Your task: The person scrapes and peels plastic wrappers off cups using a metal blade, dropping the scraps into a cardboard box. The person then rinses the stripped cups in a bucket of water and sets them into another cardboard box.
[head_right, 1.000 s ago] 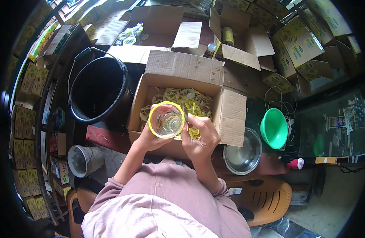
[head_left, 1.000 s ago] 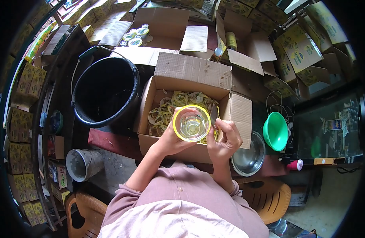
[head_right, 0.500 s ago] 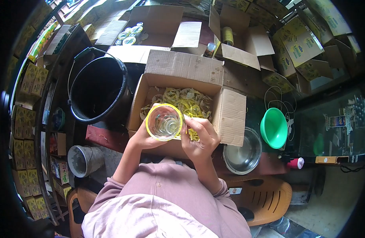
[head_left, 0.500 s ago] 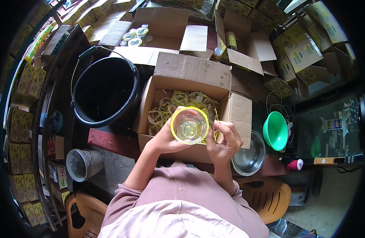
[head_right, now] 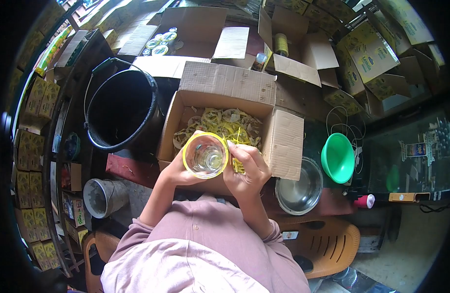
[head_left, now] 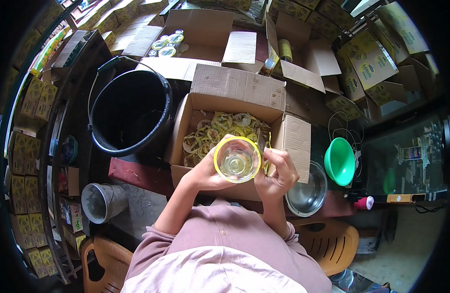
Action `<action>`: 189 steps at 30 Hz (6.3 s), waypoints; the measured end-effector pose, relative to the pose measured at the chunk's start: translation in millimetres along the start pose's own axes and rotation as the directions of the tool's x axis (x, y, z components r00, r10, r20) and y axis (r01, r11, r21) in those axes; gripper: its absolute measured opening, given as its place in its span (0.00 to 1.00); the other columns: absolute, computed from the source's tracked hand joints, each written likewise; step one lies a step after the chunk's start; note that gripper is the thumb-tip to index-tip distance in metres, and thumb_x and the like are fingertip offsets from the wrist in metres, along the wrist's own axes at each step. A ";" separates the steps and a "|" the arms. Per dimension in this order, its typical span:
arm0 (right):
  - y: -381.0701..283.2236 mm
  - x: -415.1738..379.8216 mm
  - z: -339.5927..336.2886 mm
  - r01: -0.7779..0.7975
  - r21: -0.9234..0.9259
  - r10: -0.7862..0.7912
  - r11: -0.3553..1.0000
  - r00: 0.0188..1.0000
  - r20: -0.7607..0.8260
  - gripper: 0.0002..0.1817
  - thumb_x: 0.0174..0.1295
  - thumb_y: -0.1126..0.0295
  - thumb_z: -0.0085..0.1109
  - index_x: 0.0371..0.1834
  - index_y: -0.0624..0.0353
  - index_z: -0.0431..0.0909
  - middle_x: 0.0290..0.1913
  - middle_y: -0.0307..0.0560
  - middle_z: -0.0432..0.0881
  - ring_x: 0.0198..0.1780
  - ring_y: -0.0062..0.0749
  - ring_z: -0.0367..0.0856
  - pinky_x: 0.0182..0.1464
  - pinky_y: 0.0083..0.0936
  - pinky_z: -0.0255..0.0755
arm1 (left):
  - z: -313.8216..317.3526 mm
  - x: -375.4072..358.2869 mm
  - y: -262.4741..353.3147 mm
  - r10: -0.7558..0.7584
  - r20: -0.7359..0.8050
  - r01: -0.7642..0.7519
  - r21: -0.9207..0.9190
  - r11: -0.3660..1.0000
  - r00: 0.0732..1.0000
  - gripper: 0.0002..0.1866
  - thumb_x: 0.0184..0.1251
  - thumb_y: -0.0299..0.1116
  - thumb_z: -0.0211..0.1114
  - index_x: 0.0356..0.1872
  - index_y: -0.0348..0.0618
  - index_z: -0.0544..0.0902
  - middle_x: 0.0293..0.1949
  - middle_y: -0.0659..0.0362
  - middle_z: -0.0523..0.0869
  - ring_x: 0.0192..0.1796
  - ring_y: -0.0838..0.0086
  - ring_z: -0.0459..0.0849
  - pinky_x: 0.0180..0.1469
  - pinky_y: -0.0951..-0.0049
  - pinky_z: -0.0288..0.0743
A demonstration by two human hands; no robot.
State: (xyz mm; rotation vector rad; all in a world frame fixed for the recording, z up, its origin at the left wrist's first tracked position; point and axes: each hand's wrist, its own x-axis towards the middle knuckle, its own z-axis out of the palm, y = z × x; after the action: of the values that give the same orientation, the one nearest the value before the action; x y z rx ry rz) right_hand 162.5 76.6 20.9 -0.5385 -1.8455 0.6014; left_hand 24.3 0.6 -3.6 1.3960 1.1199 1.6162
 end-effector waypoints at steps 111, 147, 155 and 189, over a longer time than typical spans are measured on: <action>-3.8 -4.8 -1.2 0.023 -0.033 -0.024 0.999 0.999 -0.032 0.13 0.42 0.83 0.64 0.33 0.59 0.81 0.28 0.45 0.78 0.29 0.31 0.79 0.31 0.21 0.73 | -3.1 -3.2 7.5 0.003 0.018 -0.006 0.138 0.990 1.000 0.37 0.39 0.28 0.75 0.54 0.37 0.66 0.49 0.55 0.69 0.53 0.71 0.73 0.56 0.71 0.67; 67.4 -19.6 -11.1 -0.547 -0.013 0.531 0.837 0.805 0.264 0.40 0.44 0.85 0.63 0.65 0.54 0.60 0.37 0.48 0.78 0.30 0.21 0.78 0.34 0.15 0.75 | -8.4 0.4 3.4 -0.021 -0.167 0.035 0.083 0.996 0.986 0.33 0.42 0.26 0.72 0.51 0.40 0.65 0.45 0.58 0.71 0.50 0.74 0.73 0.53 0.74 0.69; 22.2 -3.5 -25.2 0.019 -0.154 -0.005 0.988 0.996 0.092 0.14 0.43 0.84 0.64 0.33 0.55 0.83 0.29 0.42 0.77 0.29 0.31 0.77 0.32 0.22 0.73 | -0.2 0.9 11.4 -0.018 -0.266 0.124 0.388 0.913 0.964 0.33 0.38 0.25 0.75 0.48 0.42 0.66 0.42 0.58 0.76 0.48 0.75 0.76 0.49 0.76 0.72; 18.2 8.9 -17.1 0.451 -0.261 -0.414 0.854 0.891 0.185 0.13 0.38 0.77 0.64 0.31 0.54 0.83 0.30 0.36 0.76 0.34 0.29 0.75 0.36 0.25 0.73 | 2.9 4.4 25.6 0.032 -0.170 0.051 0.461 0.886 0.985 0.31 0.42 0.30 0.72 0.49 0.41 0.67 0.41 0.52 0.75 0.45 0.61 0.77 0.49 0.68 0.71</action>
State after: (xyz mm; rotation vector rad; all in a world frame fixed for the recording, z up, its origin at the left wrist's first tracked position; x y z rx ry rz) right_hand 177.1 98.7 20.9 -0.2618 -2.1035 0.0479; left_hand 26.9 -4.3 21.9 1.5578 1.7013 1.5449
